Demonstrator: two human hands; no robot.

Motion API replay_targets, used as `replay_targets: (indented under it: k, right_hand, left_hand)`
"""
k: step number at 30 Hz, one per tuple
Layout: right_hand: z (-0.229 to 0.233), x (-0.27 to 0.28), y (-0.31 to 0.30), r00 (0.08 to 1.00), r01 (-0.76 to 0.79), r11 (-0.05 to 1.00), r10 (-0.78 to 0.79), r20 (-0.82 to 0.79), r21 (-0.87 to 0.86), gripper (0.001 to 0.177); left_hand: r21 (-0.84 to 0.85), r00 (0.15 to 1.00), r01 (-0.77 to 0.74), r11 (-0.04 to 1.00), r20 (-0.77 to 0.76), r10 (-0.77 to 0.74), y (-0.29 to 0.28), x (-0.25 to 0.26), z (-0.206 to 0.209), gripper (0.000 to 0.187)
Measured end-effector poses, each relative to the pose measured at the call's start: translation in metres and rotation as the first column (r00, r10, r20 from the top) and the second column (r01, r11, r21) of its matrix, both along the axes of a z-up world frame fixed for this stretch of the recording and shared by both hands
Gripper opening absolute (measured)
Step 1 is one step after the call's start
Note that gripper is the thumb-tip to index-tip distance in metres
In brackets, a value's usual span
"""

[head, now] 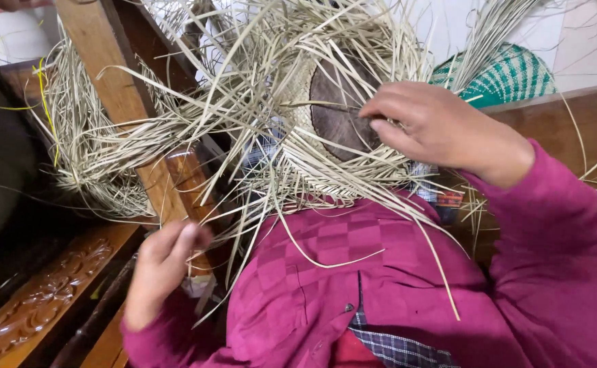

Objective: Weaving a hat from dried straw or grass fibers by hand

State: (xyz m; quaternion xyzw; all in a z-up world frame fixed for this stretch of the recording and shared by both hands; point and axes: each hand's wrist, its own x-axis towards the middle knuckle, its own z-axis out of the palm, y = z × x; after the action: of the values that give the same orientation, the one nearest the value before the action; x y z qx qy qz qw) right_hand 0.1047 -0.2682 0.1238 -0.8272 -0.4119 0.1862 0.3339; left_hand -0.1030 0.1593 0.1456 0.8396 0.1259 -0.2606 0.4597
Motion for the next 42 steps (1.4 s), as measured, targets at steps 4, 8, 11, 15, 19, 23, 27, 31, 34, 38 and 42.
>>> replay_targets:
  k: [4,8,11,15,19,23,27,31,34,38,42]
  right_hand:
    - [-0.017,0.009,0.012,0.998,-0.065,0.998,0.065,0.027,0.01,0.023]
    - [-0.006,0.009,0.024,0.992,-0.098,0.994,0.094,0.084,0.056,0.019]
    - [-0.016,0.005,0.035,0.989,-0.1,0.994,0.095,0.11,0.042,0.018]
    - [-0.04,-0.002,0.046,0.979,-0.05,0.997,0.061,0.197,-0.059,0.026]
    - [-0.057,-0.006,0.055,0.974,-0.022,1.0,0.025,0.224,-0.016,0.022]
    - [-0.071,-0.007,0.059,0.968,-0.017,1.0,0.011,0.251,0.024,0.022]
    - [-0.075,-0.007,0.061,0.978,-0.014,0.999,0.003,0.209,0.048,0.02]
    - [-0.058,-0.002,0.066,0.994,-0.022,1.0,0.02,0.105,0.013,0.015]
    - [-0.057,-0.002,0.066,0.996,-0.022,1.0,0.022,0.081,-0.002,0.015]
    - [-0.042,0.003,0.071,0.998,-0.058,0.988,0.059,0.002,-0.145,0.023]
    - [-0.023,0.007,0.079,0.992,-0.102,0.944,0.072,-0.106,-0.313,0.041]
  left_hand:
    - [0.534,0.883,0.052,0.844,-0.42,0.211,-0.01,-0.006,0.068,0.035]
    - [0.64,0.982,-0.023,0.768,0.16,-0.104,-0.016,-0.016,0.114,0.065]
    - [0.359,0.87,0.011,0.933,0.457,-0.186,-0.075,0.028,0.099,0.044]
    - [0.416,0.676,0.043,0.908,0.657,-0.333,-0.133,0.09,-0.011,0.029]
    - [0.387,0.772,0.016,0.922,0.581,-0.257,-0.132,0.1,-0.049,0.024]
    - [0.224,0.773,-0.016,0.974,0.621,-0.13,-0.13,0.105,-0.056,0.022]
    - [-0.187,0.906,-0.121,0.975,0.381,0.185,-0.127,0.101,-0.073,0.017]
    - [-0.405,0.934,-0.226,0.886,0.168,0.316,-0.125,0.096,-0.09,0.021]
    - [-0.429,0.934,-0.242,0.87,0.142,0.329,-0.127,0.094,-0.095,0.02]
    - [-0.564,0.919,-0.338,0.753,-0.025,0.394,-0.131,0.091,-0.1,0.014]
    - [-0.687,0.893,-0.409,0.6,-0.167,0.418,-0.137,0.088,-0.114,0.015]
